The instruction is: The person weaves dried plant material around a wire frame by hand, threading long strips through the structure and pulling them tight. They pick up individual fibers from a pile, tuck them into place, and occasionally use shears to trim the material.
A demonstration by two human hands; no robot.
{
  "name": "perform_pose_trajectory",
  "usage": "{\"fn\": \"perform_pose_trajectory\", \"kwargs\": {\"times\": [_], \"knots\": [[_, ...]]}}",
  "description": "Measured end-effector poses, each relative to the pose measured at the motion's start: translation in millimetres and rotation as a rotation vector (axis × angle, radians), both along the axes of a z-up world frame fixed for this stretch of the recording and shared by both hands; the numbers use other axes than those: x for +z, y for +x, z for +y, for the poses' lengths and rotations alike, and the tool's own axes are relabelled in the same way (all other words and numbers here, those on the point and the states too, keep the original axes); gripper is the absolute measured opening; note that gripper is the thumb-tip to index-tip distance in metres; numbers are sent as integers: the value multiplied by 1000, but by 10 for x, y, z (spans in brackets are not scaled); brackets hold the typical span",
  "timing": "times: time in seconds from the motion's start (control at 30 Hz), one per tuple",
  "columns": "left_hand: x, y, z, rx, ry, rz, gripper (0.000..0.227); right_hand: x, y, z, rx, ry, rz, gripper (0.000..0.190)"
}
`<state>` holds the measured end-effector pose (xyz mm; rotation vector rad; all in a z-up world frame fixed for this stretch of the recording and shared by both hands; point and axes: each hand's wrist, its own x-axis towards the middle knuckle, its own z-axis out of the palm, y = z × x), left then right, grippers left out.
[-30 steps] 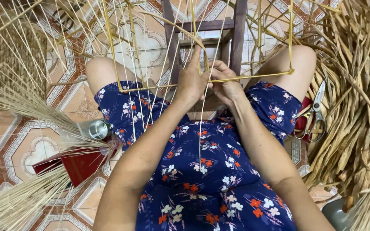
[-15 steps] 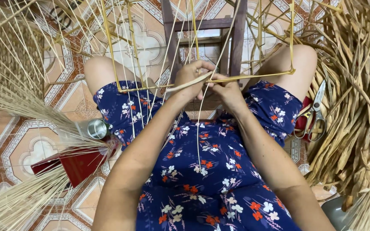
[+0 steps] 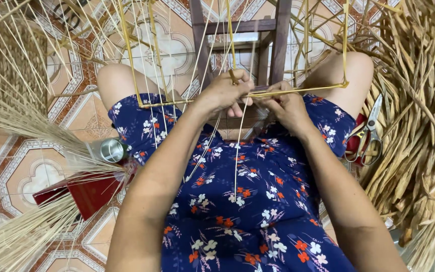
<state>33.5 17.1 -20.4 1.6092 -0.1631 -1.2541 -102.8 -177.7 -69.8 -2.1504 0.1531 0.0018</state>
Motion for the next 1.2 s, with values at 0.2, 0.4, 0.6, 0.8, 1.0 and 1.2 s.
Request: {"fn": "perform_pose_trajectory", "kwargs": {"times": [0.2, 0.4, 0.6, 0.8, 1.0, 1.2], "knots": [[33, -65, 60, 23, -48, -92, 19, 450, -259, -85, 97, 163, 188, 15], [336, -108, 154, 129, -36, -265, 37, 755, -358, -95, 85, 394, 233, 15], [472, -231, 164, 237, 63, -634, 28, 631, -559, -187, -24, 622, 335, 19], [66, -204, -142, -37, 172, -668, 28, 1288, -540, 13, -4, 410, 520, 25], [157, -55, -6, -30, -47, -347, 8, 1485, -418, -79, 69, 601, 521, 36], [394, -132, -11, -10, -18, -283, 21, 1064, 335, -118, -135, 1176, 161, 40]]}}
